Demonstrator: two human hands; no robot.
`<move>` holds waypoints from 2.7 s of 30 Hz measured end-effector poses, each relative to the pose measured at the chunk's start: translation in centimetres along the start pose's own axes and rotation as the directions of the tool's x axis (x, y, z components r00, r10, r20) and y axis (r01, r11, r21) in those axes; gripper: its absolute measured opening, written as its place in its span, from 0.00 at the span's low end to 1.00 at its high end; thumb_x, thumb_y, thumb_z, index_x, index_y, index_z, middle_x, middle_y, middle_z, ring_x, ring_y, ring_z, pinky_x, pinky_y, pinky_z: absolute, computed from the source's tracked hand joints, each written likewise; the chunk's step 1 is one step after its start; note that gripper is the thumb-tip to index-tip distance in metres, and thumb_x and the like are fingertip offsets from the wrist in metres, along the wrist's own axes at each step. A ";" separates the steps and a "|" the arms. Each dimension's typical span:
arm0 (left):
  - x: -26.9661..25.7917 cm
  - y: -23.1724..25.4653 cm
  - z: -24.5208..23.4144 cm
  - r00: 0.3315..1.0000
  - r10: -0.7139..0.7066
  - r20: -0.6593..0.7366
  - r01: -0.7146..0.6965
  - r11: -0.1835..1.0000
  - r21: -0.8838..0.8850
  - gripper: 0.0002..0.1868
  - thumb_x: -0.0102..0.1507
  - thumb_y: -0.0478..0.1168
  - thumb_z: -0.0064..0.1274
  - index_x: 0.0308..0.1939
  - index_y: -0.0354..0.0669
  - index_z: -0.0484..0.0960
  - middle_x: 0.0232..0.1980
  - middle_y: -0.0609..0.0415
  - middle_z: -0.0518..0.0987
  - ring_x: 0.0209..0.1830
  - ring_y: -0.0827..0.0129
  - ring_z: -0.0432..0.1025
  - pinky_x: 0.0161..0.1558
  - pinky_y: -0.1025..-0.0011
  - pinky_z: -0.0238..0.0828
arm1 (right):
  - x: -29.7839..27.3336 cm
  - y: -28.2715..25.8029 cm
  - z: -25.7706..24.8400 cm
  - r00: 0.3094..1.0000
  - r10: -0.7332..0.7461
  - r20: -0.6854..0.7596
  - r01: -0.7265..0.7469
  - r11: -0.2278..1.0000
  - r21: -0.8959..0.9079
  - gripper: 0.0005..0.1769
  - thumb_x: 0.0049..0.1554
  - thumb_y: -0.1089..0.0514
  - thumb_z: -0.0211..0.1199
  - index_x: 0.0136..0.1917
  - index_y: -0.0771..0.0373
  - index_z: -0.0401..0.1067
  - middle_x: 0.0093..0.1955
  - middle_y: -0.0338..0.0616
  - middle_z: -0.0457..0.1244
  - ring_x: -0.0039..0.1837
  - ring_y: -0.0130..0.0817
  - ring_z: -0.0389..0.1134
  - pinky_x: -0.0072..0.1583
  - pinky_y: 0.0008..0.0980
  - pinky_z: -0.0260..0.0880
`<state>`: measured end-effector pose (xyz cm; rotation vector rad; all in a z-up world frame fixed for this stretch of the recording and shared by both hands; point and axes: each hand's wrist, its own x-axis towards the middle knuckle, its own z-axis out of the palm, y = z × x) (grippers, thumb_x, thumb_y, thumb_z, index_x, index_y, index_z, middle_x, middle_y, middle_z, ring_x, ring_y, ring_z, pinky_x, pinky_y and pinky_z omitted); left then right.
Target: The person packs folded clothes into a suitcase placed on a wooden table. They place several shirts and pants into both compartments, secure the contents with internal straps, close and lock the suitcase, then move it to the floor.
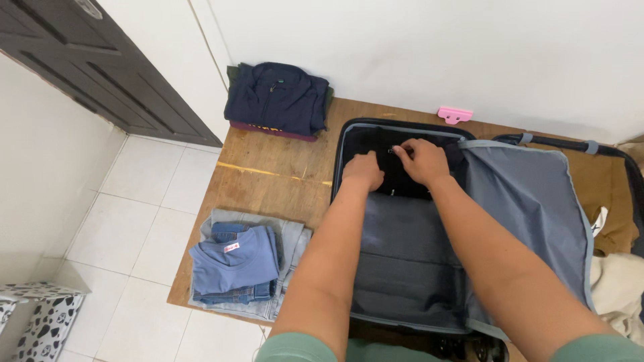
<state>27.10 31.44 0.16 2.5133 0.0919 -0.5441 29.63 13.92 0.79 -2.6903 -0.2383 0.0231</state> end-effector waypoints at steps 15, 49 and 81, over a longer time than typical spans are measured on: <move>3.8 -10.3 -7.1 0.877 0.136 -0.462 -0.193 0.978 -0.077 0.20 0.58 0.40 0.55 0.55 0.44 0.79 0.53 0.39 0.79 0.56 0.44 0.73 0.56 0.52 0.70 | 6.4 -13.8 7.1 0.876 -0.416 -0.245 0.435 0.900 0.028 0.10 0.61 0.58 0.59 0.55 0.60 0.75 0.51 0.49 0.69 0.58 0.50 0.68 0.59 0.49 0.67; 13.9 -26.0 -12.6 0.831 -0.542 -0.127 -0.328 -0.293 -0.898 0.26 0.48 0.37 0.74 0.35 0.50 0.67 0.35 0.59 0.78 0.32 0.72 0.71 0.31 0.72 0.63 | 18.2 -18.7 16.7 0.676 0.522 0.520 -0.645 0.077 0.760 0.48 0.38 0.42 0.72 0.69 0.63 0.68 0.65 0.45 0.66 0.66 0.43 0.64 0.66 0.49 0.59; -7.9 -16.5 -5.1 0.936 0.079 -0.343 -0.305 -0.301 -0.903 0.41 0.57 0.23 0.62 0.74 0.27 0.66 0.68 0.45 0.73 0.68 0.54 0.69 0.72 0.56 0.62 | -1.1 -8.2 -0.2 0.826 -0.116 0.552 -0.560 -0.283 0.778 0.24 0.55 0.54 0.64 0.61 0.68 0.74 0.55 0.50 0.72 0.54 0.42 0.75 0.60 0.39 0.75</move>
